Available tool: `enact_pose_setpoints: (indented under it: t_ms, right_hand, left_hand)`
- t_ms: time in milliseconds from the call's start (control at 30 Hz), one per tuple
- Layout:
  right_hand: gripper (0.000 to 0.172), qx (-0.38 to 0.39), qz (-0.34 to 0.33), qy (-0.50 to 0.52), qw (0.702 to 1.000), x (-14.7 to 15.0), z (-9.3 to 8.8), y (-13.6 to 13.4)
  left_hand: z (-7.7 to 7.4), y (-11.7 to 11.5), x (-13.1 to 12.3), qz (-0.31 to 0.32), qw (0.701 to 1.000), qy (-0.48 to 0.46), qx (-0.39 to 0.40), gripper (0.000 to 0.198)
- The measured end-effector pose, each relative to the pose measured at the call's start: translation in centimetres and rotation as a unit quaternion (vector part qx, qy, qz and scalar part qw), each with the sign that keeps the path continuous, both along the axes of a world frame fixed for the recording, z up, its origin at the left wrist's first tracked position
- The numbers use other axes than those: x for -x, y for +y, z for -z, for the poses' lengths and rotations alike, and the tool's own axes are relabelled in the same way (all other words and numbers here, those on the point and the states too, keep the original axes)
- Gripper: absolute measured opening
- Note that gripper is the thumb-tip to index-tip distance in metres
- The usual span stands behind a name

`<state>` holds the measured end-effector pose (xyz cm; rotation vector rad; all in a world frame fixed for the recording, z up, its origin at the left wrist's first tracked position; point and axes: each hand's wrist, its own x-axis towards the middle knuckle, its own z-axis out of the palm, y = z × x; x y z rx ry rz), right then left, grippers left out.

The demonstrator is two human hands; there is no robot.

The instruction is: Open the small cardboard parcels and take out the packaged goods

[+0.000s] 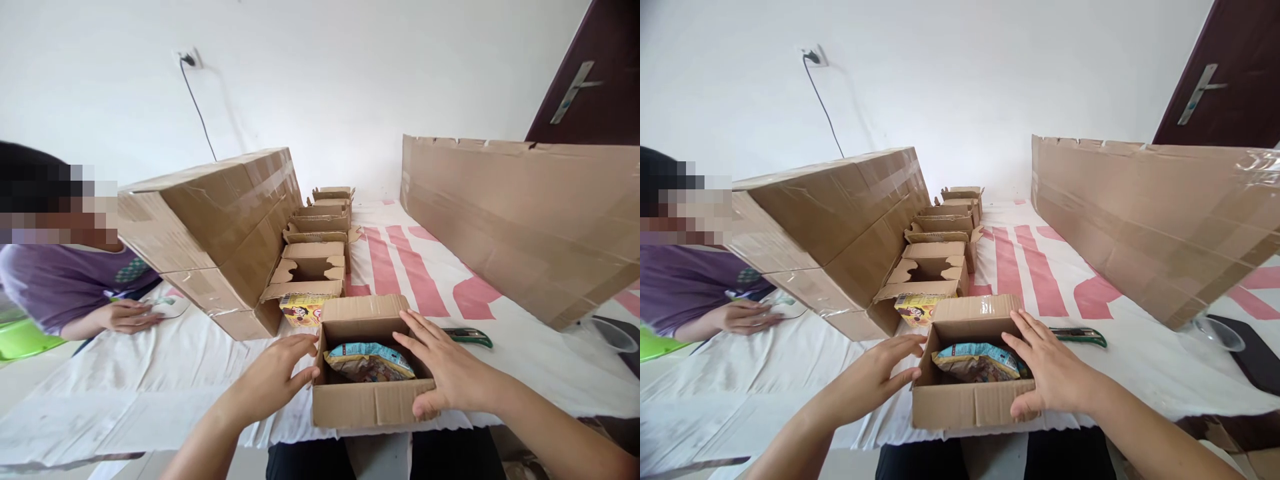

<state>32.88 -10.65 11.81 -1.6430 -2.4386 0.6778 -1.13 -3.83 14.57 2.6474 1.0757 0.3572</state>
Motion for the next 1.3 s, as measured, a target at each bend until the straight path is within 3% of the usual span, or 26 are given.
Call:
enact_pose_setpoints:
  t_ms: [100,200,267,400,533,700,800,1000,1300]
  right_hand:
    - [0.116,-0.003,0.003,0.005,1.0,0.1,0.0,0.0]
    - [0.116,0.002,0.007,-0.002,1.0,0.1,-0.1,0.0]
    - [0.116,0.003,0.007,-0.004,1.0,0.1,-0.1,-0.1]
    - [0.115,-0.003,0.007,0.0,1.0,0.0,0.0,-0.1]
    - [0.111,-0.008,0.009,0.013,1.0,0.0,0.1,-0.1]
    - [0.112,-0.008,0.015,0.011,1.0,0.1,0.3,-0.3]
    - [0.111,-0.006,0.014,0.017,1.0,0.2,0.3,-0.3]
    - [0.11,-0.01,0.011,0.016,1.0,0.1,0.1,-0.3]
    - [0.108,-0.023,-0.007,0.016,1.0,0.0,-0.1,-0.4]
  left_hand:
    - [0.3,0.0,-0.6,-0.027,0.999,0.006,-0.028,0.019]
    - [0.2,0.3,-1.7,-0.07,0.989,-0.025,-0.124,0.013]
    - [-0.1,0.4,-2.6,-0.048,0.988,-0.017,-0.147,0.009]
    - [-0.8,0.6,-4.5,0.035,0.989,0.12,-0.075,0.014]
    - [-0.8,0.9,-6.2,0.059,0.969,0.234,-0.054,0.025]
    - [-0.5,1.0,-7.5,0.063,0.947,0.31,-0.063,0.022]
    - [-0.4,1.1,-8.0,0.051,0.944,0.321,-0.061,0.011]
    - [-0.3,1.3,-8.0,0.045,0.946,0.317,-0.055,0.015]
    - [-1.3,0.5,-6.7,0.048,0.972,0.222,-0.067,0.016]
